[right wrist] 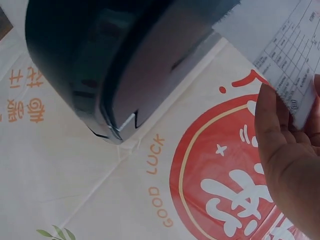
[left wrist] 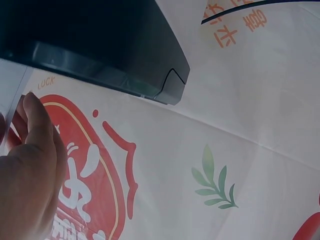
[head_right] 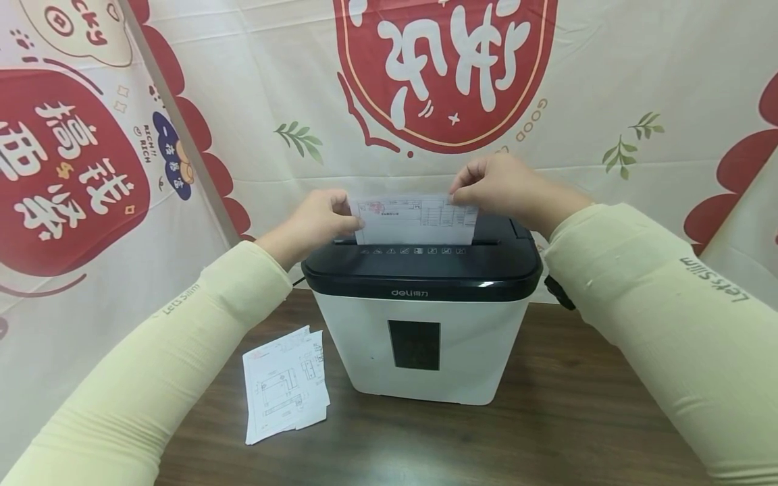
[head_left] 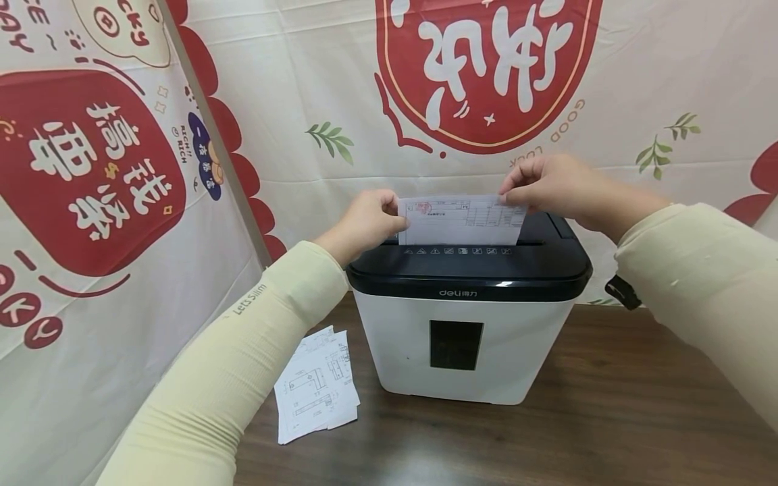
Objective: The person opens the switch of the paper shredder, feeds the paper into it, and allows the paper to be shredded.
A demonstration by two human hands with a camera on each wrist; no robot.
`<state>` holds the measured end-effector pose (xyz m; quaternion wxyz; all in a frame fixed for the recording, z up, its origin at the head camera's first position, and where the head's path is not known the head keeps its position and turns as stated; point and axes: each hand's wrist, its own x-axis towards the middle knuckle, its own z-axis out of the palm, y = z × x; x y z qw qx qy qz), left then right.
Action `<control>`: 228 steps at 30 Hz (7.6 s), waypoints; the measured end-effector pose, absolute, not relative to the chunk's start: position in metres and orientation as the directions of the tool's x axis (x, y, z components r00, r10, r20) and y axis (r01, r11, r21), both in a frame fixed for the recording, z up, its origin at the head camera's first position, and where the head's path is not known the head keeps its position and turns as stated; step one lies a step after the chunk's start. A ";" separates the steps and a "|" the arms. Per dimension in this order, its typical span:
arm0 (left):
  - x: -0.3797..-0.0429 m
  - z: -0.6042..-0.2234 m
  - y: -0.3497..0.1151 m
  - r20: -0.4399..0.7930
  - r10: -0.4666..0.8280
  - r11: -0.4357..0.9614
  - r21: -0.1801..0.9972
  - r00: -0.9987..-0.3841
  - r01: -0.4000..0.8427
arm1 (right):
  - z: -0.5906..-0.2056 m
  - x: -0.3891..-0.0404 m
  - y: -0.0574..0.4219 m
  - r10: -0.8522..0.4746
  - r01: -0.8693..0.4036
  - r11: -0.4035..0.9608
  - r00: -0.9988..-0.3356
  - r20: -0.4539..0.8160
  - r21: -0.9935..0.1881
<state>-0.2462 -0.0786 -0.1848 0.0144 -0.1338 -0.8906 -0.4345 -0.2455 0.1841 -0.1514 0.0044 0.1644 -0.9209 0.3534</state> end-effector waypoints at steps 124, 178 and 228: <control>-0.197 -0.415 -0.261 -0.122 -0.431 0.355 0.888 -0.894 -0.292 | -0.346 -0.143 0.087 -0.545 -0.854 0.519 -0.375 0.750 -0.050; -0.222 -0.510 -0.282 -0.254 -0.595 0.597 0.496 -0.763 -0.631 | -0.416 -0.139 0.095 -0.529 -0.787 0.610 -0.492 0.691 -0.093; -0.222 -0.509 -0.276 -0.309 -0.666 0.368 0.654 -0.678 -0.660 | -0.430 -0.135 0.105 -0.502 -0.744 0.653 -0.564 0.656 -0.141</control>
